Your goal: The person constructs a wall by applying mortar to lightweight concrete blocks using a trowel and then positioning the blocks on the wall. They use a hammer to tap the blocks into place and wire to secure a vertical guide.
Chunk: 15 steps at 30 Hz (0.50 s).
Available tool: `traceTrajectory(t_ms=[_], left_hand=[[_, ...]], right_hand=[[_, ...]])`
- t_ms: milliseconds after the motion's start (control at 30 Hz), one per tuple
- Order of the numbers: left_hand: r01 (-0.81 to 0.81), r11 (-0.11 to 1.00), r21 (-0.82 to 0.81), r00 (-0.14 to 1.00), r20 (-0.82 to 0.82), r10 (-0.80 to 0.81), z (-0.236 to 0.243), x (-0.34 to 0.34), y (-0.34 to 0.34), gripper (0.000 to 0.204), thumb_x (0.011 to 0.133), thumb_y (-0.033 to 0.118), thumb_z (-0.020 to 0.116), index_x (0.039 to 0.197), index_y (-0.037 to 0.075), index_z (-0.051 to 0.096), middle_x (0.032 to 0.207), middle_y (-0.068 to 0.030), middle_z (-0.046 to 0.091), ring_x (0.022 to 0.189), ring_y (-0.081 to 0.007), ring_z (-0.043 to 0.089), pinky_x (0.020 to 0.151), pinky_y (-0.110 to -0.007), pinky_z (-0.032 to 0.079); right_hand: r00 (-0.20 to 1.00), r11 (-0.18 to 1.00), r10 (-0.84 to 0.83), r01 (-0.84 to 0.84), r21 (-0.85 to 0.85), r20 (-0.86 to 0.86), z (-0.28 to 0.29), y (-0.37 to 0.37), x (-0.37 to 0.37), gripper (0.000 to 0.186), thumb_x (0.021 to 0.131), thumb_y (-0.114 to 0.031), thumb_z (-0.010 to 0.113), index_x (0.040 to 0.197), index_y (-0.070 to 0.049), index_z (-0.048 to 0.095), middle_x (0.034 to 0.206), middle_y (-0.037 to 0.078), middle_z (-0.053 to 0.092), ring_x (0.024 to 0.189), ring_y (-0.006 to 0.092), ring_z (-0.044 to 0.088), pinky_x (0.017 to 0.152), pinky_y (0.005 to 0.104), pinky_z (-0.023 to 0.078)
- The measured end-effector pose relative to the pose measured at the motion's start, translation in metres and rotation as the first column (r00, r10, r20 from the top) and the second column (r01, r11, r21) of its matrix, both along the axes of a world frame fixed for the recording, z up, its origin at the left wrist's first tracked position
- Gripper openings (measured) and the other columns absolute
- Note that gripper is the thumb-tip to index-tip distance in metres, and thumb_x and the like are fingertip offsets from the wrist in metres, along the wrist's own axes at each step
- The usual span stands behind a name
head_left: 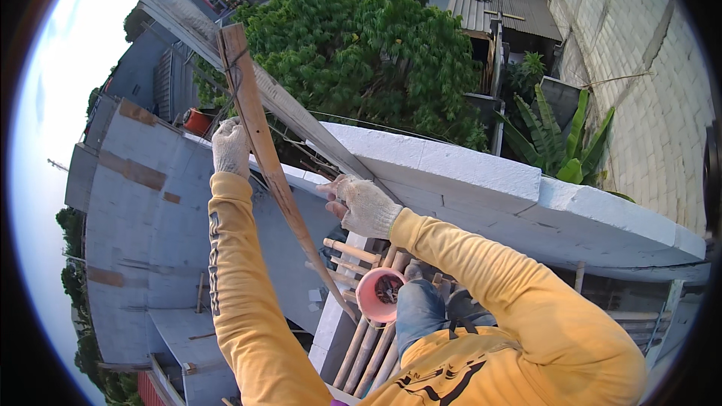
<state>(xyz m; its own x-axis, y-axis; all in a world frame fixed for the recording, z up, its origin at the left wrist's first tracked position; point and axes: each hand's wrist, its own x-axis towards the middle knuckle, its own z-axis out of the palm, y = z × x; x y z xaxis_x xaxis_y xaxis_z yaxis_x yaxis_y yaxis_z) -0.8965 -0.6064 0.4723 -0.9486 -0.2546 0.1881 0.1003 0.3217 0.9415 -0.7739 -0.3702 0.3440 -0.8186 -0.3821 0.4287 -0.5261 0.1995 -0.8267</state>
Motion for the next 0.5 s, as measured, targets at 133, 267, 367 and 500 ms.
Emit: traceTrajectory(t_ms=[133,267,367,500], left_hand=[[-0.059,0.995,-0.085,0.995,-0.083,0.052,0.012,0.004,-0.003,0.02,0.091,0.012,0.056,0.099,0.001,0.071,0.071,0.0017,0.057,0.062,-0.0068,0.048,0.057,-0.024,0.039],[-0.103,0.969,-0.226,0.982,-0.18,0.062,0.012,-0.004,-0.003,0.024,0.091,0.009,0.052,0.103,0.0,0.071,0.079,0.0013,0.062,0.067,-0.0064,0.053,0.061,-0.023,0.042],[-0.11,0.961,-0.253,0.976,-0.212,0.056,0.008,-0.009,-0.015,0.026,0.091,0.008,0.05,0.106,0.0,0.07,0.084,0.0008,0.065,0.07,-0.0062,0.055,0.063,-0.023,0.044],[-0.189,0.925,-0.33,0.97,-0.209,0.123,0.011,-0.012,-0.014,0.023,0.088,0.016,0.058,0.098,0.001,0.073,0.081,-0.007,0.069,0.077,-0.0163,0.061,0.075,-0.03,0.046]], right_hand=[[0.961,0.976,-0.051,-0.009,0.216,0.273,-0.043,0.075,0.075,0.032,0.09,-0.019,0.06,0.12,-0.008,0.064,0.103,0.021,0.065,0.1,0.0386,0.063,0.09,0.046,0.049],[0.844,0.891,-0.218,-0.032,0.453,0.489,-0.105,0.164,0.159,0.031,0.09,-0.018,0.06,0.119,-0.007,0.065,0.111,0.022,0.065,0.106,0.0366,0.063,0.091,0.0439,0.051],[0.658,0.863,-0.384,0.007,0.504,0.647,-0.11,0.215,0.22,0.028,0.089,-0.009,0.057,0.114,-0.001,0.066,0.107,0.019,0.068,0.101,0.0293,0.067,0.084,0.0377,0.054],[0.499,0.806,-0.537,0.065,0.588,0.68,-0.16,0.274,0.289,0.025,0.085,-0.009,0.062,0.107,0.002,0.066,0.096,0.017,0.071,0.09,0.0282,0.069,0.084,0.0369,0.053]])
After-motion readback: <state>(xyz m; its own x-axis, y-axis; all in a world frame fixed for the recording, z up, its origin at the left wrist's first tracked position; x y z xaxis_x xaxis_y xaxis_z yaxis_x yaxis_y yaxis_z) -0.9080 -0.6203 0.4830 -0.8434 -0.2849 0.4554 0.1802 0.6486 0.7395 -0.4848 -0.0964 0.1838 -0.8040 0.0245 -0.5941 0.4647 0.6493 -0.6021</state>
